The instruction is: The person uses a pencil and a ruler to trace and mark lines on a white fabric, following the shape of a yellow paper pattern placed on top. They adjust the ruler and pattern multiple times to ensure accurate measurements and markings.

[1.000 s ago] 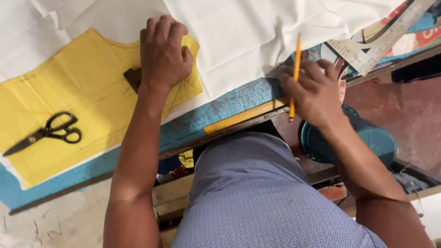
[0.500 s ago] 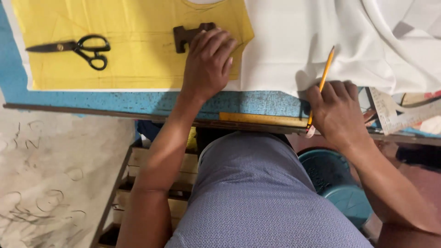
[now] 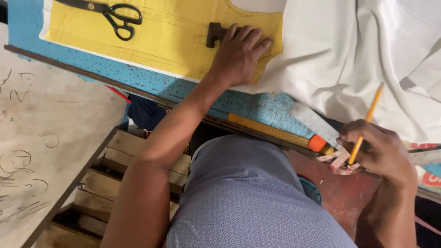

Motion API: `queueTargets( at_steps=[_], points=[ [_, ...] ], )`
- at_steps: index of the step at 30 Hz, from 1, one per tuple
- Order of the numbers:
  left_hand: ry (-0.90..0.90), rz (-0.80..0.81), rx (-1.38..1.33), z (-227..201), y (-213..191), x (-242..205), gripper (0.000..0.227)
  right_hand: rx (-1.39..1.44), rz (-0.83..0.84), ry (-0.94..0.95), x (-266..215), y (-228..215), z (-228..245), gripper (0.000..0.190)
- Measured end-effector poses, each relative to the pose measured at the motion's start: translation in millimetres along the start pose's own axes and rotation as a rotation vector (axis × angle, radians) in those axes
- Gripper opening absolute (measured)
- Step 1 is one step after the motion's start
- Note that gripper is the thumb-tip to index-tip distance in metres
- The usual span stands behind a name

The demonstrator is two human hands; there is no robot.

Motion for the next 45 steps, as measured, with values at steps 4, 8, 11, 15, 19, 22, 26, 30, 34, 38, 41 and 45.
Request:
queueTargets(
  at_steps=[4,8,11,15,19,22,26,30,34,38,41,45],
  points=[
    [-0.003,0.014,0.030,-0.8,4.6,12.2,0.063,0.360,-0.463,-0.256,-3.2,-19.8,8.5,0.033],
    [0.036,0.029,0.026,1.1,13.7,19.0,0.065,0.364,-0.653,-0.270,42.4,-37.1,24.9,0.055],
    [0.086,-0.034,-0.010,9.3,7.3,17.8,0.064,0.359,-0.668,-0.246,110.8,-31.3,56.0,0.047],
    [0.039,-0.225,-0.438,31.2,-17.9,2.0,0.038,0.526,-0.606,-0.186,192.2,3.6,75.3,0.040],
    [-0.048,-0.237,-0.473,49.1,-35.7,-11.8,0.027,0.001,-0.630,-0.115,209.2,13.7,100.1,0.029],
    [-0.012,-0.213,-0.367,53.9,-21.0,-14.7,0.034,-0.119,-0.677,-0.040,174.9,30.7,95.9,0.028],
    [0.056,-0.194,-0.213,35.8,-12.7,-11.9,0.042,-0.136,-0.595,0.058,139.4,59.4,80.1,0.049],
    [0.079,-0.012,-0.104,26.7,-5.6,-8.7,0.078,-0.372,-0.440,0.093,112.4,74.5,58.8,0.050],
    [0.091,-0.120,-0.034,25.6,-12.7,1.9,0.075,-0.466,-0.388,0.035,94.6,65.5,54.4,0.043],
    [0.054,-0.152,-0.006,22.9,1.3,14.5,0.082,-0.516,-0.402,0.046,91.1,51.0,58.2,0.033],
    [-0.015,-0.159,0.029,17.8,6.3,23.1,0.081,-0.543,-0.444,-0.045,90.6,47.4,71.3,0.018],
    [-0.046,-0.138,0.096,13.5,5.1,30.4,0.084,-0.402,-0.594,-0.003,84.2,50.5,89.8,0.042]
  ],
)
Point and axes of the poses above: each hand's wrist, its own x-axis towards the middle knuckle, its own y-axis out of the palm, z = x × y, the point moved 5 cm from there along x, towards the middle knuckle, and after that the axes turned 6 degrees about z, right-handed, at the moved point
